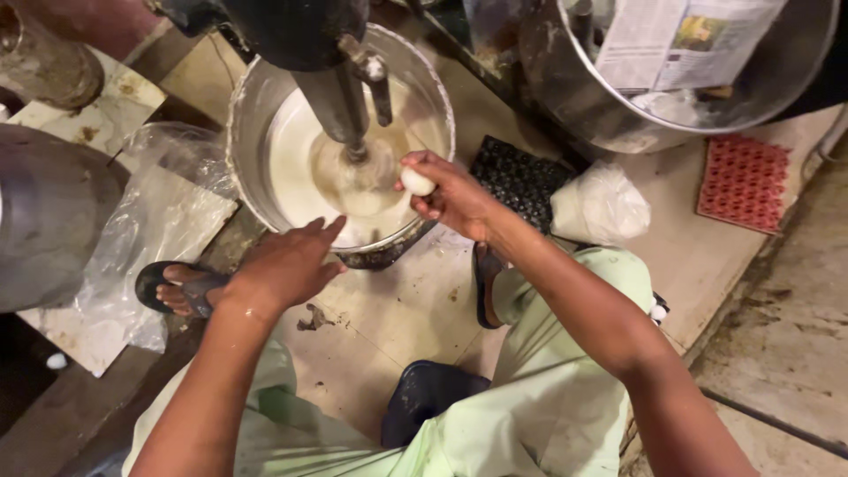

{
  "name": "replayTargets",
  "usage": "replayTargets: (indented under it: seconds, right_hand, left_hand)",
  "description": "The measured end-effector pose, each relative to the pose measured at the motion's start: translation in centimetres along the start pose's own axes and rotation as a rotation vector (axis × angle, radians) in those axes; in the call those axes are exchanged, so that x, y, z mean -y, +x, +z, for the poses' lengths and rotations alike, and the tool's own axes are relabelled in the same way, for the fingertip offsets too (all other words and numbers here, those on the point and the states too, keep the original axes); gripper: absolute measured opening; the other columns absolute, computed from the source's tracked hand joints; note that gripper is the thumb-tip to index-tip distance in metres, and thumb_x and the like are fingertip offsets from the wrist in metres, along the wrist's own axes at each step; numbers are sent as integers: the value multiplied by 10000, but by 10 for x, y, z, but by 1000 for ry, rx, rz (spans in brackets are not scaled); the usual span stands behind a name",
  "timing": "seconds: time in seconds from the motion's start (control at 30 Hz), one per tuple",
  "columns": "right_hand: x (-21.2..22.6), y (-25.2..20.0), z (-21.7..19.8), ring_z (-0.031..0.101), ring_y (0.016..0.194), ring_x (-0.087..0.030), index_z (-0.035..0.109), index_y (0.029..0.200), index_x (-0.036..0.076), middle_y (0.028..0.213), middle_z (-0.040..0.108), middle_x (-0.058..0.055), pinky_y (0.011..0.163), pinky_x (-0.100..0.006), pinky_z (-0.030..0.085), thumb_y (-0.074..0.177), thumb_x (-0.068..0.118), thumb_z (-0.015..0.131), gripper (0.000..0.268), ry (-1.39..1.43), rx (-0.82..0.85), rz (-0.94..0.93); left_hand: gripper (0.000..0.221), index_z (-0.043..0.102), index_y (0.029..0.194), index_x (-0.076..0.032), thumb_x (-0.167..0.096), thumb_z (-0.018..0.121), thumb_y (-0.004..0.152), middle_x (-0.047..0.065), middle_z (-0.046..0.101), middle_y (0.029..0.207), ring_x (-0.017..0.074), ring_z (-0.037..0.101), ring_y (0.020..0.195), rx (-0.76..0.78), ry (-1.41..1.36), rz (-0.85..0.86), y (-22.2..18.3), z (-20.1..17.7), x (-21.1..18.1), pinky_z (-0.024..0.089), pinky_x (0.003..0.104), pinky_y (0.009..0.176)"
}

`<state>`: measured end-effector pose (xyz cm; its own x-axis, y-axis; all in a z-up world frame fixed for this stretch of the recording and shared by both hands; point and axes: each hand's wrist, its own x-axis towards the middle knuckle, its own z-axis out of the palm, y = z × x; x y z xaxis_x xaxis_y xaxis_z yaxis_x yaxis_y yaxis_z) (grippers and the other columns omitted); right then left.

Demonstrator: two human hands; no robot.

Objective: The person breaks eggs one at a time and adds them to a large mixing bowl where a motorized mixer is running.

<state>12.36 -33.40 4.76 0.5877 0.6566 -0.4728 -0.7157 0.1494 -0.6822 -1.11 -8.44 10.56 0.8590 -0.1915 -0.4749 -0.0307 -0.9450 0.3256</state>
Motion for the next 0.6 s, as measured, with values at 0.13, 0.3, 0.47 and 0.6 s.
replayTargets:
  seconds: [0.13,0.3,0.47,0.6]
  right_hand:
    - [18,5,-3,539,619,-106,552,1258,134,1005,662,-68,489,-241,393,1022,285,582,281,73,-44,-68]
    - [27,0,-5,615,806,-206,573,1297,119,1067,631,-135,667,-340,540,1070,252,638,270,-959,27,-513]
    - [14,-29,13,679,868,-380,566,1223,121,1171,612,-179,723,-503,522,1007,246,592,251,-1600,67,-468]
    - [7,-33,31,683,922,-412,561,1235,133,1255,563,-188,799,-527,537,1035,254,551,234,-1820,-33,-217]
  left_hand:
    - [734,383,1537,-159,-356,687,898,210,486,1496,391,551,1286,7,9,51,10,7,-6,445,470,1072]
    - [734,358,1557,-162,-352,670,921,176,521,1471,369,560,1286,72,24,-1,15,4,-9,438,482,1080]
    - [738,360,1547,-152,-356,676,912,178,523,1457,363,557,1278,33,25,19,14,0,-9,436,484,1064]
    - [730,358,1551,-161,-361,668,921,164,517,1469,357,560,1277,75,8,-11,10,2,-9,446,481,1057]
